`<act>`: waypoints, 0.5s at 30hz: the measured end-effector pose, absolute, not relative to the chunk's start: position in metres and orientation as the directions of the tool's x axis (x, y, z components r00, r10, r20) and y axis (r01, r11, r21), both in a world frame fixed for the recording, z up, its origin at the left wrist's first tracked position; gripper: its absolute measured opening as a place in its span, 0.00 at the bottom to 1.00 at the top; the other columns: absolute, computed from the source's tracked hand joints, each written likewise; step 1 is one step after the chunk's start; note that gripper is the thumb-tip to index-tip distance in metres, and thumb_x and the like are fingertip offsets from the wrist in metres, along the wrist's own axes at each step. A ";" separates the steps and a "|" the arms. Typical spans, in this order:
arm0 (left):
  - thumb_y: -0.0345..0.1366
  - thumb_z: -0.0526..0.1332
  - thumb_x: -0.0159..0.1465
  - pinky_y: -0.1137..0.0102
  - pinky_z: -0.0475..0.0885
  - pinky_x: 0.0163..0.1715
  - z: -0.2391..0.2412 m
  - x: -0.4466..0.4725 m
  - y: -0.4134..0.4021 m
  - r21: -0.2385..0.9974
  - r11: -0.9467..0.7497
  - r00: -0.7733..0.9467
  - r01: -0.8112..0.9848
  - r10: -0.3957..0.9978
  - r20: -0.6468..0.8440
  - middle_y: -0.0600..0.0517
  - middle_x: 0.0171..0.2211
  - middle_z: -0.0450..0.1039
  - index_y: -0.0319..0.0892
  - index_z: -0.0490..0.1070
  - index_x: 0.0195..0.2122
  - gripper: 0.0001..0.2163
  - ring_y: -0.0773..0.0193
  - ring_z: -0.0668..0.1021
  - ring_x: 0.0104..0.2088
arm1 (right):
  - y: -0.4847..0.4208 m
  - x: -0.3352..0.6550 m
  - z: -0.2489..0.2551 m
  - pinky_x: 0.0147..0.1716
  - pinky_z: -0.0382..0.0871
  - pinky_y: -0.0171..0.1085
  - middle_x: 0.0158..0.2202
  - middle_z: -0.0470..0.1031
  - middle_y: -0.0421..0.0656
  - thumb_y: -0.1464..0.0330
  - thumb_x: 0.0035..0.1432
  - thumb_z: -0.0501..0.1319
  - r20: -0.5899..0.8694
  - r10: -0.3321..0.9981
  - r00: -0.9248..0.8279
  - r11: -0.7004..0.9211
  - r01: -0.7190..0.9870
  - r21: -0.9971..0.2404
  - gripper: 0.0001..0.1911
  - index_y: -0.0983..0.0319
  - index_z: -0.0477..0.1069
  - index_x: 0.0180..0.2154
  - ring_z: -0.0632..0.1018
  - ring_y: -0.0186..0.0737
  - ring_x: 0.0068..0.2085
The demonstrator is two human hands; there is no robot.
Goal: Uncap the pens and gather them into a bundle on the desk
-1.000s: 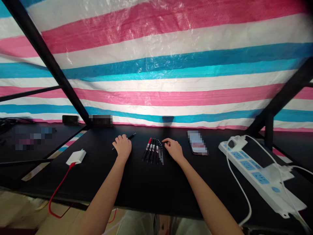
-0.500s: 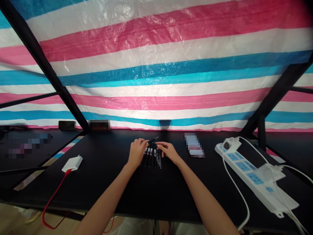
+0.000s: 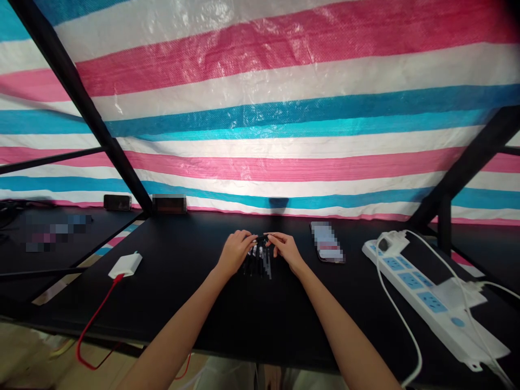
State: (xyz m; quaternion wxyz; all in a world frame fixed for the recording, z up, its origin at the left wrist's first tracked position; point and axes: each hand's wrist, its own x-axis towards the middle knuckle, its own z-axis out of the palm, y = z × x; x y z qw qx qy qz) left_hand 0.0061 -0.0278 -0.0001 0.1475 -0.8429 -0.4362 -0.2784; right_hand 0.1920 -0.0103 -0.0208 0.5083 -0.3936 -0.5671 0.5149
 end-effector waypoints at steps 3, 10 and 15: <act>0.37 0.48 0.64 0.69 0.61 0.35 -0.001 0.007 -0.027 -0.009 -0.602 0.487 0.799 0.638 0.596 0.49 0.37 0.67 0.42 0.66 0.45 0.13 0.65 0.68 0.36 | -0.011 0.192 -0.018 0.13 0.52 0.29 0.25 0.72 0.41 0.58 0.47 0.60 0.177 0.973 -0.147 0.163 -0.100 -0.981 0.19 0.64 0.73 0.37 0.63 0.25 0.14; 0.37 0.49 0.64 0.68 0.62 0.36 0.000 0.006 -0.028 0.003 -0.610 0.480 0.792 0.626 0.614 0.49 0.36 0.68 0.42 0.66 0.45 0.12 0.65 0.67 0.35 | -0.016 0.192 -0.012 0.14 0.47 0.30 0.24 0.69 0.39 0.59 0.47 0.61 0.221 0.972 -0.077 0.215 -0.088 -0.973 0.17 0.62 0.75 0.37 0.58 0.23 0.15; 0.37 0.49 0.64 0.69 0.62 0.36 -0.002 0.006 -0.027 0.029 -0.604 0.466 0.797 0.644 0.606 0.50 0.36 0.68 0.42 0.67 0.44 0.12 0.65 0.68 0.35 | -0.016 0.194 -0.008 0.15 0.47 0.31 0.28 0.70 0.40 0.59 0.46 0.61 0.251 0.967 0.031 0.253 -0.113 -0.961 0.16 0.63 0.75 0.34 0.56 0.23 0.17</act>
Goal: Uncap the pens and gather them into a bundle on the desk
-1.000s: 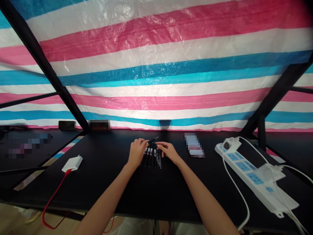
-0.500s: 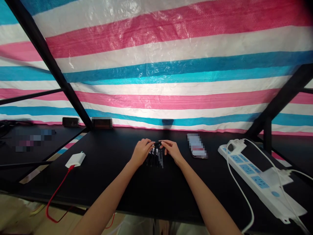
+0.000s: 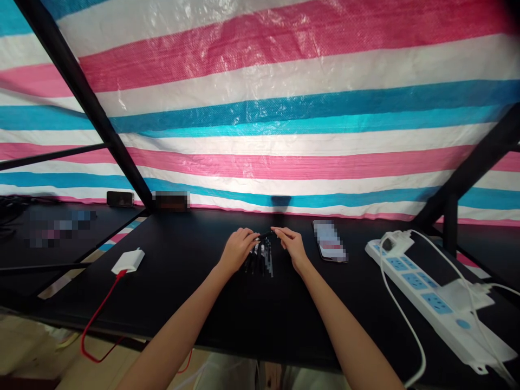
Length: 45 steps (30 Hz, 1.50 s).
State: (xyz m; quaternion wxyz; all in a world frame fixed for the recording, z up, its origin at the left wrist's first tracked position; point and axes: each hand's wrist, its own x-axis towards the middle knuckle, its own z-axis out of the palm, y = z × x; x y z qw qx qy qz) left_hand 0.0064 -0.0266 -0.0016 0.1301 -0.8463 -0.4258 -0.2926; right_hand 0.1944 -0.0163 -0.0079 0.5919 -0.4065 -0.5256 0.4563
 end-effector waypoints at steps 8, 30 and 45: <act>0.39 0.48 0.63 0.69 0.61 0.34 0.007 -0.006 -0.023 0.075 -0.432 0.303 0.899 0.735 0.607 0.49 0.34 0.68 0.42 0.69 0.40 0.13 0.63 0.69 0.36 | -0.002 0.220 -0.015 0.13 0.49 0.29 0.30 0.68 0.40 0.53 0.47 0.56 0.075 0.867 0.493 0.243 -0.287 -0.927 0.18 0.62 0.65 0.31 0.65 0.25 0.18; 0.45 0.44 0.62 0.68 0.56 0.32 0.001 -0.008 -0.018 0.170 -0.229 0.186 0.958 0.954 0.235 0.51 0.25 0.71 0.41 0.67 0.26 0.18 0.62 0.72 0.30 | -0.017 0.202 -0.017 0.25 0.62 0.31 0.22 0.73 0.37 0.65 0.56 0.49 0.161 0.985 -0.069 0.172 0.551 -0.817 0.13 0.60 0.71 0.32 0.68 0.28 0.16; 0.43 0.44 0.63 0.71 0.56 0.27 -0.002 -0.012 -0.016 0.071 -0.151 0.131 0.986 0.964 0.233 0.50 0.24 0.71 0.42 0.67 0.27 0.17 0.62 0.73 0.27 | -0.023 0.203 -0.011 0.25 0.55 0.31 0.22 0.73 0.40 0.66 0.57 0.48 0.103 0.992 0.075 0.022 0.696 -0.718 0.14 0.59 0.71 0.34 0.72 0.36 0.29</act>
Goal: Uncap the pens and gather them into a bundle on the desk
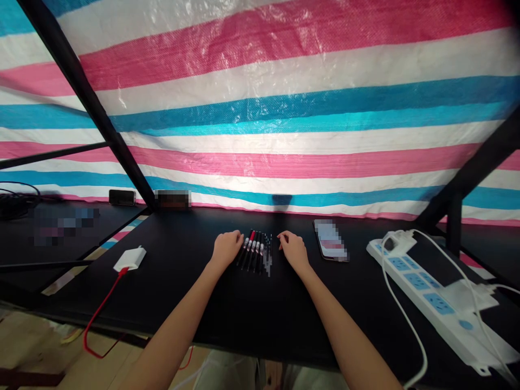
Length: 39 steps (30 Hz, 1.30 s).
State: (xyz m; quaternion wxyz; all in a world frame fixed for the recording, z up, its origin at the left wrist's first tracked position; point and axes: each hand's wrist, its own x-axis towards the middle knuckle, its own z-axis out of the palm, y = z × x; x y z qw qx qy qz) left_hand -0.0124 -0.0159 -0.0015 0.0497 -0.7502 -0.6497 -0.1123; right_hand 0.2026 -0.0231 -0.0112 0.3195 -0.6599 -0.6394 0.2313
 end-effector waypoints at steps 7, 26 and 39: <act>0.44 0.44 0.62 0.73 0.57 0.25 0.003 -0.015 -0.018 0.106 -0.008 -0.014 0.994 0.979 0.201 0.50 0.27 0.72 0.42 0.67 0.31 0.16 0.62 0.74 0.29 | -0.025 0.204 -0.008 0.26 0.55 0.32 0.21 0.72 0.41 0.66 0.56 0.49 0.099 0.989 0.106 -0.007 0.719 -0.695 0.13 0.58 0.72 0.32 0.72 0.38 0.30; 0.43 0.44 0.64 0.73 0.58 0.25 -0.002 -0.015 -0.017 0.181 -0.102 0.024 0.978 0.921 0.390 0.51 0.32 0.67 0.42 0.63 0.35 0.13 0.65 0.71 0.31 | -0.026 0.199 -0.008 0.25 0.53 0.32 0.27 0.72 0.45 0.63 0.58 0.49 0.156 0.988 -0.019 0.094 0.866 -0.492 0.13 0.60 0.70 0.32 0.71 0.37 0.28; 0.48 0.40 0.64 0.71 0.62 0.30 -0.005 -0.008 -0.018 0.123 -0.107 0.068 0.987 0.956 0.287 0.49 0.32 0.65 0.40 0.63 0.34 0.19 0.63 0.70 0.33 | -0.027 0.195 -0.012 0.26 0.51 0.32 0.30 0.70 0.40 0.62 0.55 0.54 0.142 0.973 -0.183 0.224 0.900 -0.375 0.08 0.58 0.65 0.35 0.70 0.36 0.31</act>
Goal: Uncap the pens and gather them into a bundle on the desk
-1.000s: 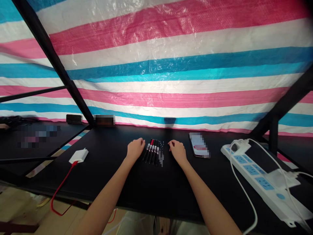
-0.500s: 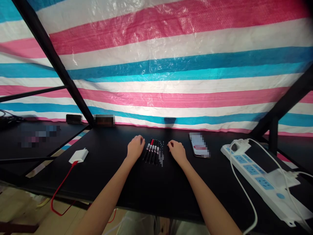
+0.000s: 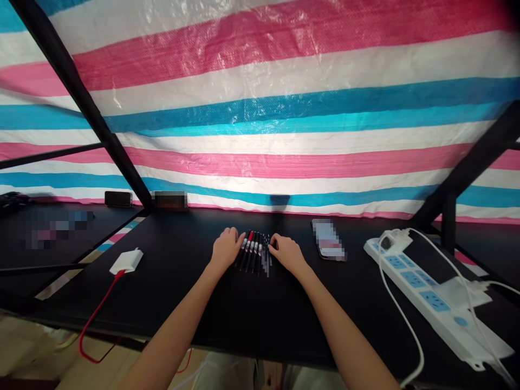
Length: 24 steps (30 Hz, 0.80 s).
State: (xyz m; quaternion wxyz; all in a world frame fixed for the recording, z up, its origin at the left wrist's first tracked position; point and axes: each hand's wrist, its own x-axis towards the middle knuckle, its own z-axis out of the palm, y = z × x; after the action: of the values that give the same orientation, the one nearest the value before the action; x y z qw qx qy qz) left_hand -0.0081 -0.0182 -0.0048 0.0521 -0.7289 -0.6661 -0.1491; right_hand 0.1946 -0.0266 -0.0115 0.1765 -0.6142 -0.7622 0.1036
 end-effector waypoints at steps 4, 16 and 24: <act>0.49 0.41 0.63 0.70 0.61 0.30 -0.009 -0.008 -0.017 0.079 -0.135 0.113 0.988 0.966 0.233 0.47 0.33 0.66 0.40 0.65 0.32 0.21 0.62 0.70 0.34 | -0.026 0.194 -0.012 0.25 0.50 0.32 0.29 0.70 0.39 0.62 0.53 0.54 0.140 0.977 -0.160 0.203 0.896 -0.395 0.08 0.58 0.65 0.33 0.69 0.35 0.29; 0.49 0.46 0.60 0.67 0.58 0.31 -0.004 -0.011 -0.020 0.011 -0.178 0.169 0.984 0.948 0.270 0.48 0.28 0.69 0.40 0.66 0.25 0.19 0.59 0.69 0.34 | -0.029 0.193 -0.010 0.26 0.52 0.32 0.33 0.69 0.39 0.64 0.52 0.54 0.185 0.968 -0.172 0.227 0.911 -0.343 0.07 0.58 0.64 0.34 0.70 0.35 0.31; 0.40 0.49 0.60 0.66 0.56 0.31 -0.007 -0.014 -0.018 -0.073 -0.180 0.195 0.981 0.914 0.357 0.46 0.28 0.69 0.39 0.67 0.25 0.13 0.56 0.69 0.34 | -0.028 0.199 -0.009 0.26 0.56 0.33 0.35 0.69 0.43 0.67 0.55 0.51 0.182 0.978 -0.104 0.137 0.974 -0.179 0.07 0.61 0.63 0.36 0.73 0.37 0.32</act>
State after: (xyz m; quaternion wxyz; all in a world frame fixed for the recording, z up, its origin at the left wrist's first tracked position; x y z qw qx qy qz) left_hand -0.0138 -0.0181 -0.0069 0.1440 -0.7594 -0.6237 -0.1165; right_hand 0.1988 -0.0277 -0.0086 0.1283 -0.6569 -0.7430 0.0067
